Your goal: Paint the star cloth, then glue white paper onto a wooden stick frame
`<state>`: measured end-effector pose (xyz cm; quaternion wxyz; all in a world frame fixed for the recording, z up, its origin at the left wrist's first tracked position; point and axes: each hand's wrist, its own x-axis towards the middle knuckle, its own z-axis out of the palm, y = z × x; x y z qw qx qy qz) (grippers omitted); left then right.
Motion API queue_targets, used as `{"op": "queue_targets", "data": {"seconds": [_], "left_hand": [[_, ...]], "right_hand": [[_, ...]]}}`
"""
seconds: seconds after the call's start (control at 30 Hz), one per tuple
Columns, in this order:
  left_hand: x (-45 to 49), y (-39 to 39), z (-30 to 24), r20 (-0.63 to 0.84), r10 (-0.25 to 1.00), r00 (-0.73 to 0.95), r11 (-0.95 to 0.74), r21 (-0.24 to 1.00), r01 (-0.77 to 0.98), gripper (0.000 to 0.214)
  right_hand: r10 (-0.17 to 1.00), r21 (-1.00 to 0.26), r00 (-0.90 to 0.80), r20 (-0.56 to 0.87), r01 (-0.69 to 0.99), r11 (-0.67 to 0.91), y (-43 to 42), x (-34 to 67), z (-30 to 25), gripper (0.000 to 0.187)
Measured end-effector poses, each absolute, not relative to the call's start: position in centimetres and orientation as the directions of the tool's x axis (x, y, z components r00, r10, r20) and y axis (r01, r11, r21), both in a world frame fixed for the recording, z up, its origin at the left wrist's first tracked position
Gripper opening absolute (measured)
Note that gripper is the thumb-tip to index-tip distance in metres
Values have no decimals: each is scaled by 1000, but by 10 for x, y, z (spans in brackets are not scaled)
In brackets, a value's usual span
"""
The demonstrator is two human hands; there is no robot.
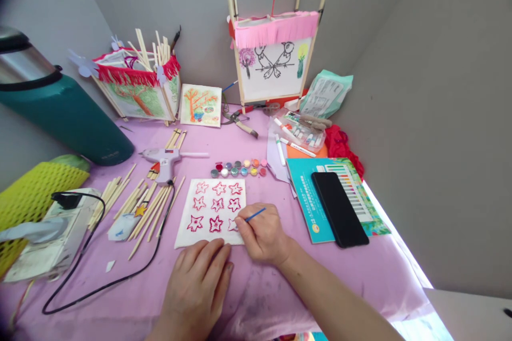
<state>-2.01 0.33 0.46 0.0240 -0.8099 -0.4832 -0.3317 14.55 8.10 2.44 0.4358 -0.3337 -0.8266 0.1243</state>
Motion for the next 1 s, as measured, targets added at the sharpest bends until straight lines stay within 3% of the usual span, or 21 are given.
{"op": "queue_targets", "data": {"seconds": [1.0], "left_hand": [[-20, 3, 3, 564, 769, 302, -520, 276, 809, 19]], "right_hand": [[636, -465, -411, 653, 445, 765, 81, 148, 23, 13]]}}
